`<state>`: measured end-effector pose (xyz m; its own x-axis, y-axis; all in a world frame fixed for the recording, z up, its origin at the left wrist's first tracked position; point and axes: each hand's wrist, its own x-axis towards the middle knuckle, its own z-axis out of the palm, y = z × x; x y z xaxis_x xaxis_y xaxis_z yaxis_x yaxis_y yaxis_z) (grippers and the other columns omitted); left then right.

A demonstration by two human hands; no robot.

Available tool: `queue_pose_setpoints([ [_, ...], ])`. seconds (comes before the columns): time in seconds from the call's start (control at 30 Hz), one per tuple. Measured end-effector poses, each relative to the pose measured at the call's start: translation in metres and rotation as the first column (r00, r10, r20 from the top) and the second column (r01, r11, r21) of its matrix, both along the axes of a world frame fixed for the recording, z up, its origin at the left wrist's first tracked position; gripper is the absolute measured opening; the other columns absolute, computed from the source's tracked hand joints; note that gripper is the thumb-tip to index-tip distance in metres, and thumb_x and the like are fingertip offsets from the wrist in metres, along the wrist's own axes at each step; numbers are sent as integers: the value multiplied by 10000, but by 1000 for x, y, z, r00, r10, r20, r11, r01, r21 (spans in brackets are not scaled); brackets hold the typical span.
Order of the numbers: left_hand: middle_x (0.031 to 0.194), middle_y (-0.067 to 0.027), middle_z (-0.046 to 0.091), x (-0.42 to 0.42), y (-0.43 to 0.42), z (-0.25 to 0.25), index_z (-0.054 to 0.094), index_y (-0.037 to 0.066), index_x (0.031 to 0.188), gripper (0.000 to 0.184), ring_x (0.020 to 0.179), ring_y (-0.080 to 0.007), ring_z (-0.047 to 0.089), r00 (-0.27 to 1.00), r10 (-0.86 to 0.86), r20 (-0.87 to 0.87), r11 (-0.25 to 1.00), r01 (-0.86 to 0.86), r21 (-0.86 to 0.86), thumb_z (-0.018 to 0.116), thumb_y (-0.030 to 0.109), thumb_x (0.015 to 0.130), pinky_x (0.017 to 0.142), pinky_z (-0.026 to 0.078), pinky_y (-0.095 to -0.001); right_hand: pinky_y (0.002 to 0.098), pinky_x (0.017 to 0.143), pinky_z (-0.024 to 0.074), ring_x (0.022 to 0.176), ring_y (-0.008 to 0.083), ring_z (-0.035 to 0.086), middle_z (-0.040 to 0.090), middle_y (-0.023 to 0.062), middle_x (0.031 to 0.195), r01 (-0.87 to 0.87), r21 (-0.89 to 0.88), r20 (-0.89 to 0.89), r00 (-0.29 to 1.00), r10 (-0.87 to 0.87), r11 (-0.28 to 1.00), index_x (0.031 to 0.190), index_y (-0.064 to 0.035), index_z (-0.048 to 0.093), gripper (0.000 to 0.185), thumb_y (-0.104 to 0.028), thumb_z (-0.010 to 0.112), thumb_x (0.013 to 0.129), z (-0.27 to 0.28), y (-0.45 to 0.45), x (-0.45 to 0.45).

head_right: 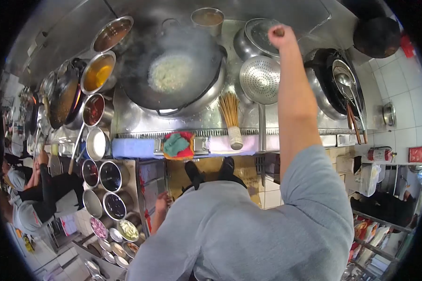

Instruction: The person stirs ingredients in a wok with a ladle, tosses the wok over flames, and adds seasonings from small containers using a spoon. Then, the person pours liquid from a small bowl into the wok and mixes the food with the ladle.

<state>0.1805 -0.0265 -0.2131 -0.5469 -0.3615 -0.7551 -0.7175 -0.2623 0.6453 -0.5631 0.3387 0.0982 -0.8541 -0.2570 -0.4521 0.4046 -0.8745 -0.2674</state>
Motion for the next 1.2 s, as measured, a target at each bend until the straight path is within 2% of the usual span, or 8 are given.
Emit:
queue_pose_setpoints([
  [0.27,749,-40,590,26,14,-7,552,91,1147,292,556,-131,554,955,209,213,978,-210,-19,497,188,877,440,388,-261,297,456,459,511,189,519,490,58,597,-316,558,-8,923,385,767,705,-22,473,93,-26,449,795,62,16,-22],
  [0.33,741,-30,589,35,20,-17,560,114,1142,285,562,-126,557,958,208,195,978,-210,-12,492,200,879,435,383,-264,338,487,482,524,193,553,549,78,608,63,997,-38,913,406,-49,711,-25,576,150,-87,478,805,35,20,20],
  [0.4,733,-21,588,37,23,-15,567,138,1138,279,568,-121,561,962,204,179,978,-206,-7,488,211,880,431,379,-267,337,429,423,476,215,537,565,98,620,294,794,-49,904,425,-533,669,-31,578,105,-20,513,751,-7,27,53],
  [0.57,778,-166,632,30,19,-42,605,49,1012,283,663,-341,612,860,-434,269,706,510,-492,492,255,853,572,477,-448,318,485,489,490,176,518,494,61,571,20,990,23,953,301,-139,734,-17,533,109,-60,439,771,-68,16,103],
  [0.63,808,-192,625,-16,29,3,616,36,950,273,708,-383,593,845,-453,285,643,531,-552,510,261,838,636,478,-461,260,457,468,477,153,472,428,43,580,-224,127,45,974,220,966,717,-12,428,50,13,422,760,-64,38,70],
  [0.93,1162,-149,520,-259,167,232,586,136,1084,360,865,-341,604,413,-908,-69,247,397,-884,659,273,759,750,503,-412,204,417,421,477,104,455,435,38,628,-296,238,34,954,296,925,741,-2,386,113,10,443,838,47,40,124],
  [1.13,1358,-210,356,-325,214,156,597,215,1085,370,931,-394,597,214,-957,197,-66,501,-863,661,232,720,793,502,-428,265,414,442,471,126,480,508,43,643,31,999,-46,891,451,41,876,-28,505,88,-109,470,876,1,59,149],
  [1.2,1329,-208,393,-329,213,169,607,202,1042,345,935,-389,599,230,-948,220,-63,540,-839,645,201,699,799,501,-428,266,422,445,475,134,481,500,47,639,-44,969,-51,928,369,244,847,-27,497,82,-100,464,867,-27,63,133],
])
